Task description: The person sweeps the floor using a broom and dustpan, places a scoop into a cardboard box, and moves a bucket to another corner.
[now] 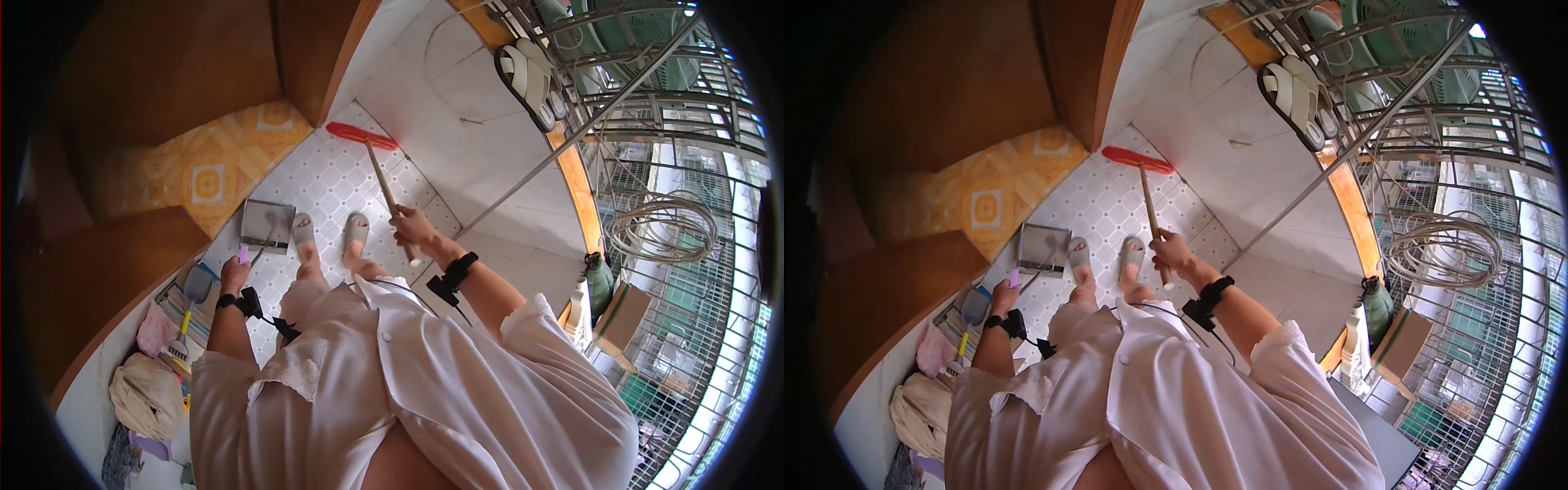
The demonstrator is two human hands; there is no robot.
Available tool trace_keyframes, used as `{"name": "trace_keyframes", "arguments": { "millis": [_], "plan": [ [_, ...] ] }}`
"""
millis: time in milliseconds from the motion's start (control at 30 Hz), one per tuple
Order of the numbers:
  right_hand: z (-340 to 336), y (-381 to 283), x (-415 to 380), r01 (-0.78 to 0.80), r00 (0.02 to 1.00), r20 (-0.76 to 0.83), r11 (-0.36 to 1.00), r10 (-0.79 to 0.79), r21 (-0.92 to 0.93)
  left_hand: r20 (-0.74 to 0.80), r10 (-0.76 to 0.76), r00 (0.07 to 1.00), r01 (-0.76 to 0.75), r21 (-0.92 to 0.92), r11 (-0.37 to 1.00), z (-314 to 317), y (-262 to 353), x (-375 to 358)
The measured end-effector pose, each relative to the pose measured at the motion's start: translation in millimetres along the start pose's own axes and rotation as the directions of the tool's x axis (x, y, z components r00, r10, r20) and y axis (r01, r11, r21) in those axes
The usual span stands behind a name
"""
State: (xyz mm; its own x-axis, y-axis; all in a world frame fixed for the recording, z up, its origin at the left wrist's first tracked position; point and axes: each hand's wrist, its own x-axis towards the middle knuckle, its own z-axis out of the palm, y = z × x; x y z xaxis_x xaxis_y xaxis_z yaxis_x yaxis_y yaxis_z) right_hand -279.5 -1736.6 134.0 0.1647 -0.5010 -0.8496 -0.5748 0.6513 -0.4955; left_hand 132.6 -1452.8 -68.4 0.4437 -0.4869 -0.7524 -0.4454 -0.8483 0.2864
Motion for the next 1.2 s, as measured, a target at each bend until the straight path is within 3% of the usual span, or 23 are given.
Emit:
{"name": "trace_keyframes", "arguments": {
  "millis": [67,233,300,400,533,600,700,933,1067,1200],
  "plan": [
    [18,5,-24,-0.025,0.999,0.023,0.998,0.026,-0.054,0.006,-0.045,0.999,0.045,-0.077,0.996,-5,5,-11],
    [12,20,-63,0.009,0.988,0.154,0.989,0.014,-0.150,-0.037,-0.036,0.999,0.034,-0.075,0.997,-6,11,-15],
    [4,7,-77,-0.059,0.966,0.246,0.996,0.075,-0.072,0.015,-0.114,0.993,0.115,-0.173,0.978,-10,18,-22],
    [-9,-6,-75,-0.098,0.953,0.292,0.995,0.083,0.035,-0.016,-0.103,0.995,0.100,-0.139,0.985,-14,22,-27],
    [-26,-21,-91,-0.066,0.963,0.261,0.998,0.066,-0.007,-0.088,-0.077,0.993,0.069,-0.084,0.994,-12,10,-27],
    [-35,-19,-98,-0.070,0.965,0.254,0.997,0.062,0.020,-0.011,-0.124,0.992,0.121,-0.146,0.982,-9,-1,-27],
    [-42,-25,-100,-0.062,0.991,0.129,0.986,0.042,0.156,-0.025,-0.122,0.992,0.118,-0.122,0.985,3,-23,-19],
    [-35,-34,-33,0.005,1.000,0.029,0.986,-0.010,0.167,-0.051,-0.140,0.989,0.130,-0.164,0.978,22,-44,-10],
    [-18,-19,6,-0.075,0.994,0.093,0.978,0.058,0.193,-0.049,-0.144,0.988,0.133,-0.173,0.976,11,-41,-23],
    [3,-14,18,-0.057,0.992,0.116,0.994,0.046,0.095,-0.066,-0.152,0.986,0.142,-0.136,0.981,12,-51,-35]
  ]
}}
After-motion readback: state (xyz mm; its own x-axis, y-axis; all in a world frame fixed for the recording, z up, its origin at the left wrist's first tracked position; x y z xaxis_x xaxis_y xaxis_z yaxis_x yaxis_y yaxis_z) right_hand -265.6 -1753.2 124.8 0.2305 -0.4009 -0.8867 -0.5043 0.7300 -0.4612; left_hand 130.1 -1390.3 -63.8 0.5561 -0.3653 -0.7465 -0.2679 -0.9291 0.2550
